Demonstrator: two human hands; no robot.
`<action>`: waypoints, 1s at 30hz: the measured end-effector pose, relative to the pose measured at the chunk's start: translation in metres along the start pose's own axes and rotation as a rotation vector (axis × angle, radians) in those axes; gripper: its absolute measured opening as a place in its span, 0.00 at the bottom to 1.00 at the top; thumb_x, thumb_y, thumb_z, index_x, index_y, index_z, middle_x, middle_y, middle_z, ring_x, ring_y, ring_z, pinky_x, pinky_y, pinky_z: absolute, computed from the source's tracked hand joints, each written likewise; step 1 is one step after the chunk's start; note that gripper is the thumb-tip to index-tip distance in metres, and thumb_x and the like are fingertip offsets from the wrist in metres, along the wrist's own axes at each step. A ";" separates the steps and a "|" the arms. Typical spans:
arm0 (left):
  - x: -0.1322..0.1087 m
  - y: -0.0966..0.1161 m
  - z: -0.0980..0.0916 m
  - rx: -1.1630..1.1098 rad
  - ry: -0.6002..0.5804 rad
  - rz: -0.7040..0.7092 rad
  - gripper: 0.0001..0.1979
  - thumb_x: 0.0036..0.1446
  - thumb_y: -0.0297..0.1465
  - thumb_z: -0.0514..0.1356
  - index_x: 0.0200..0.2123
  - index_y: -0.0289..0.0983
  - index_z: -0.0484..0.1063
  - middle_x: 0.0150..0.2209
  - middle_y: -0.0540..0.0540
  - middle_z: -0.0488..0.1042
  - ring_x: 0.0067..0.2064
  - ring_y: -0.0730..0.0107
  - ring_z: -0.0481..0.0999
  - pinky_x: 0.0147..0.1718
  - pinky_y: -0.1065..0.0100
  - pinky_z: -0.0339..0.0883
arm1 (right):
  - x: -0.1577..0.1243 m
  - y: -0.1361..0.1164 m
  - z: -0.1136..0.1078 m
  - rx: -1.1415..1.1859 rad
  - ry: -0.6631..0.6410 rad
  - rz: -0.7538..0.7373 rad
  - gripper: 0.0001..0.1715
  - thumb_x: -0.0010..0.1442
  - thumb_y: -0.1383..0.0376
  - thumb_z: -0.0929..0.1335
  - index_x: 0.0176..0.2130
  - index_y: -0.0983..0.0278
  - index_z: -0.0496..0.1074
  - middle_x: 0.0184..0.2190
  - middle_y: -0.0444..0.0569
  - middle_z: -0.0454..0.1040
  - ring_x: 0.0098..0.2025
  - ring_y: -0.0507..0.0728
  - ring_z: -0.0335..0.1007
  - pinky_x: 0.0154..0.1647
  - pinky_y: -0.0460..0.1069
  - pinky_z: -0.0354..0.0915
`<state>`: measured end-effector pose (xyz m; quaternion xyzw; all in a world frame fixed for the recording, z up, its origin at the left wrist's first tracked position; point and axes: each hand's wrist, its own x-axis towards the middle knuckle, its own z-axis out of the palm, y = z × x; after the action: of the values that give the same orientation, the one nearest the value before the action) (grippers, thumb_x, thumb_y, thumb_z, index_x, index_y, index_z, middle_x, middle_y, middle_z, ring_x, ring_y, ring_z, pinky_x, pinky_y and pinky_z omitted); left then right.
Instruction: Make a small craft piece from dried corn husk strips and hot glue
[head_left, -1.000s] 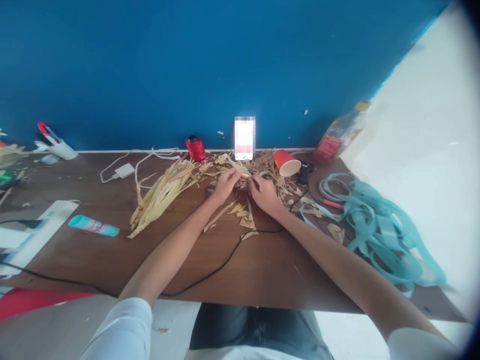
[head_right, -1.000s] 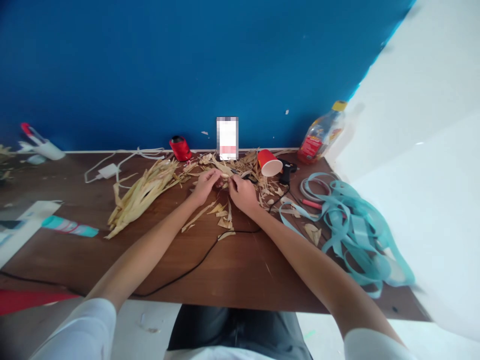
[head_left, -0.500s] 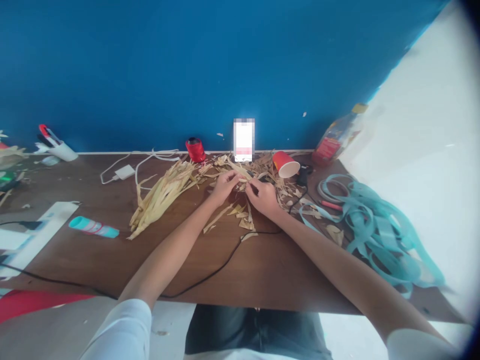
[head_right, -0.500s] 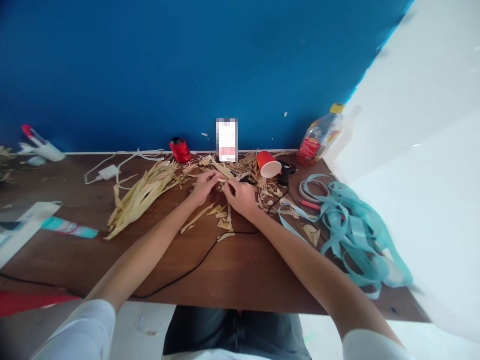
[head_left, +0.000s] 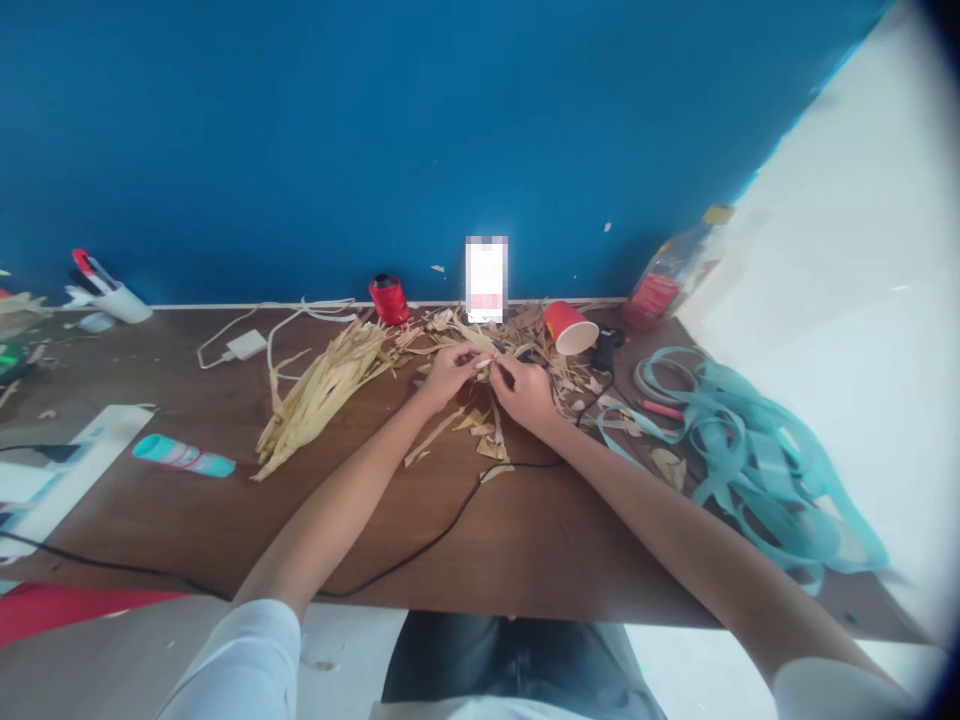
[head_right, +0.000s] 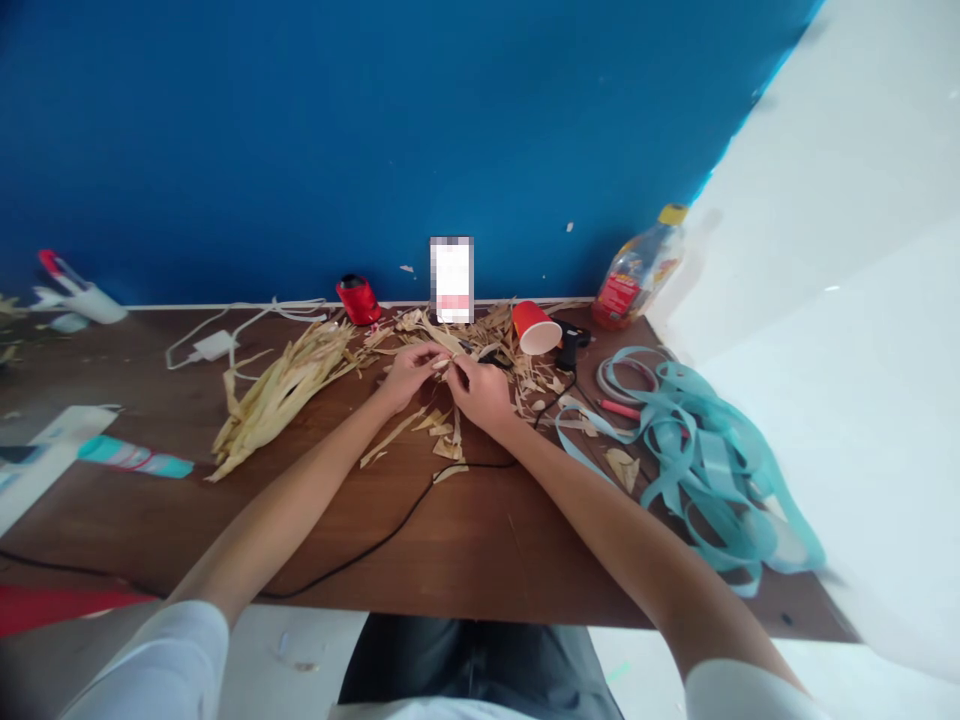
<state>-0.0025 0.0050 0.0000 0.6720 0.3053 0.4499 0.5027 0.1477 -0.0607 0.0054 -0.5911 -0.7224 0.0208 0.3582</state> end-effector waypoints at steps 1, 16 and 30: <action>0.000 0.000 0.000 -0.002 0.003 0.000 0.16 0.50 0.41 0.64 0.34 0.34 0.77 0.33 0.46 0.75 0.37 0.69 0.72 0.38 0.69 0.64 | 0.000 0.000 0.000 -0.005 -0.001 0.002 0.16 0.64 0.61 0.59 0.35 0.63 0.73 0.25 0.49 0.74 0.27 0.55 0.69 0.30 0.47 0.55; 0.000 0.000 -0.001 0.015 0.019 0.011 0.14 0.51 0.40 0.63 0.33 0.33 0.74 0.32 0.47 0.73 0.36 0.71 0.70 0.38 0.70 0.63 | 0.001 0.000 0.001 -0.010 -0.019 0.026 0.15 0.65 0.60 0.59 0.35 0.62 0.71 0.26 0.49 0.75 0.28 0.56 0.70 0.29 0.47 0.53; 0.000 0.000 -0.001 -0.003 -0.022 0.009 0.18 0.52 0.43 0.62 0.38 0.34 0.74 0.34 0.47 0.73 0.35 0.72 0.69 0.37 0.70 0.63 | 0.004 0.006 0.004 0.114 -0.123 0.047 0.18 0.68 0.59 0.55 0.39 0.62 0.70 0.31 0.51 0.76 0.33 0.57 0.72 0.34 0.47 0.58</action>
<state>-0.0034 0.0050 0.0002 0.6775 0.2962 0.4451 0.5051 0.1499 -0.0537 0.0020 -0.5840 -0.7267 0.1068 0.3456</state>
